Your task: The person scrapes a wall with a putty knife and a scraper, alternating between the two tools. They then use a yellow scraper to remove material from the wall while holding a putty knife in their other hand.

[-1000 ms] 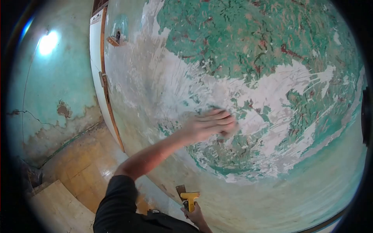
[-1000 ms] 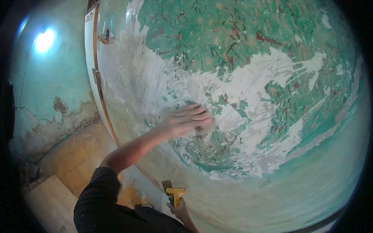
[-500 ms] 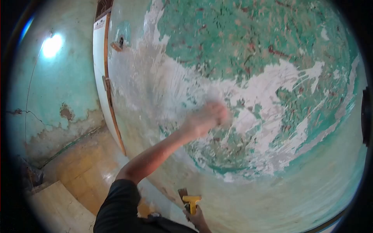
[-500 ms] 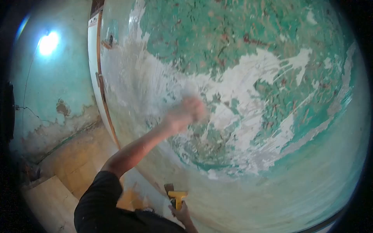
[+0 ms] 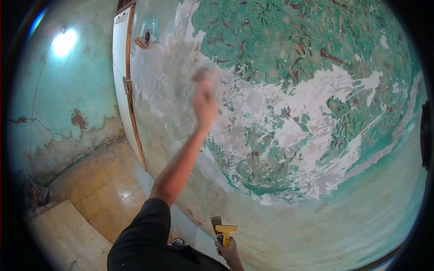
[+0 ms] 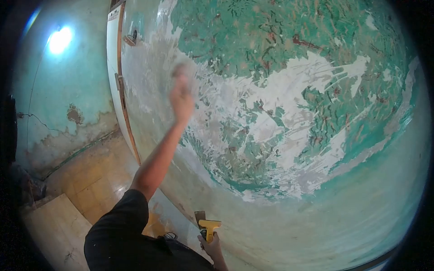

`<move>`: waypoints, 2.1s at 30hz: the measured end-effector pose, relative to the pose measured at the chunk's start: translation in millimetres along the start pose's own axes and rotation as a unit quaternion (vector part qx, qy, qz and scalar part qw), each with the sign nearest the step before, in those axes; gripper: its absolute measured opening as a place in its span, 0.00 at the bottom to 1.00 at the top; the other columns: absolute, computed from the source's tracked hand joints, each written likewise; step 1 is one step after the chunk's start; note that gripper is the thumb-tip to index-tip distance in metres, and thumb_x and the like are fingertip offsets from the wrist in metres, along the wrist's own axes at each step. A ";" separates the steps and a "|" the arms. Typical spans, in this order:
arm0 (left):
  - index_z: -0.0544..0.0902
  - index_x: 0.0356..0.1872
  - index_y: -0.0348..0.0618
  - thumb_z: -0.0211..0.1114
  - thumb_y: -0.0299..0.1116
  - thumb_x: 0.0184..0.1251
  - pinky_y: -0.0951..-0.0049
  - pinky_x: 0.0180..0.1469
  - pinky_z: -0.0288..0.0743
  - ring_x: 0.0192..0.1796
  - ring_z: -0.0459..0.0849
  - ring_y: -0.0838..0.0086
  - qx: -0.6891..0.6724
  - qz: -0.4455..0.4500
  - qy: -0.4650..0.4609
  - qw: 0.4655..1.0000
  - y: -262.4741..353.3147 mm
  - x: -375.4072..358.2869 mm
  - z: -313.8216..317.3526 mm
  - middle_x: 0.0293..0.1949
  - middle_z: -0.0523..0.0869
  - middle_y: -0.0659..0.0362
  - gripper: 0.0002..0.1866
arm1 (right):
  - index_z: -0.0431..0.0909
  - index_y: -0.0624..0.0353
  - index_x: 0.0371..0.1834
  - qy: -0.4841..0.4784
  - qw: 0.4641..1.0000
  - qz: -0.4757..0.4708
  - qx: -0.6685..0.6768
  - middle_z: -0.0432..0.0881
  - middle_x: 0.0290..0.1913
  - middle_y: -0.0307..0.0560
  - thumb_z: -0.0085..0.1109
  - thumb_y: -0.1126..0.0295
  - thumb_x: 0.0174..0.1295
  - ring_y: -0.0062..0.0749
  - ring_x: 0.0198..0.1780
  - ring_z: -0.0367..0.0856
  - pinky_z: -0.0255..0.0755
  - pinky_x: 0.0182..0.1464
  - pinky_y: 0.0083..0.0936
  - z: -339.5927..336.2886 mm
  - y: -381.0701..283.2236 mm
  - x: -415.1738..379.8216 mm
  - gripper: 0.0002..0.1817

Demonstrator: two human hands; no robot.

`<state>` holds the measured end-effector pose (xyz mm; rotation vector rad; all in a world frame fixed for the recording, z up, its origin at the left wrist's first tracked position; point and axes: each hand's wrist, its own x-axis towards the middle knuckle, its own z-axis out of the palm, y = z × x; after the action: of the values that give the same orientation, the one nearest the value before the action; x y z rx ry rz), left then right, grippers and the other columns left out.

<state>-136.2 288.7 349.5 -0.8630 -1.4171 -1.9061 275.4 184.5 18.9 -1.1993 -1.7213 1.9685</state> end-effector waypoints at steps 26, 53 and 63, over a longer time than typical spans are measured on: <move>0.82 0.55 0.30 0.51 0.23 0.75 0.62 0.68 0.69 0.65 0.81 0.55 -0.048 0.044 -0.046 0.997 -94.0 -44.1 -55.5 0.58 0.84 0.39 0.15 | 0.72 0.58 0.49 0.055 0.997 -0.048 0.023 0.79 0.29 0.39 0.66 0.68 0.67 0.21 0.21 0.75 0.72 0.22 0.22 17.5 -30.7 25.1 0.14; 0.82 0.57 0.36 0.54 0.27 0.77 0.63 0.48 0.79 0.49 0.88 0.61 0.065 0.098 -0.044 0.992 -86.6 1.2 -34.0 0.46 0.87 0.46 0.14 | 0.74 0.58 0.42 -0.087 0.952 -0.283 0.072 0.75 0.27 0.35 0.62 0.69 0.71 0.20 0.24 0.70 0.64 0.26 0.18 85.7 -112.6 43.7 0.07; 0.80 0.61 0.35 0.59 0.23 0.68 0.56 0.76 0.64 0.73 0.73 0.50 -0.056 -0.098 -0.179 0.977 -91.7 55.4 -42.2 0.66 0.80 0.45 0.20 | 0.58 0.62 0.68 0.155 0.836 -0.526 -0.028 0.76 0.31 0.42 0.54 0.69 0.75 0.19 0.23 0.70 0.66 0.25 0.16 71.0 -304.7 76.8 0.23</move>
<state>-247.6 265.7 331.8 -1.2080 -1.6703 -2.0675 81.8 266.3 263.1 -0.3371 -1.6868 0.9883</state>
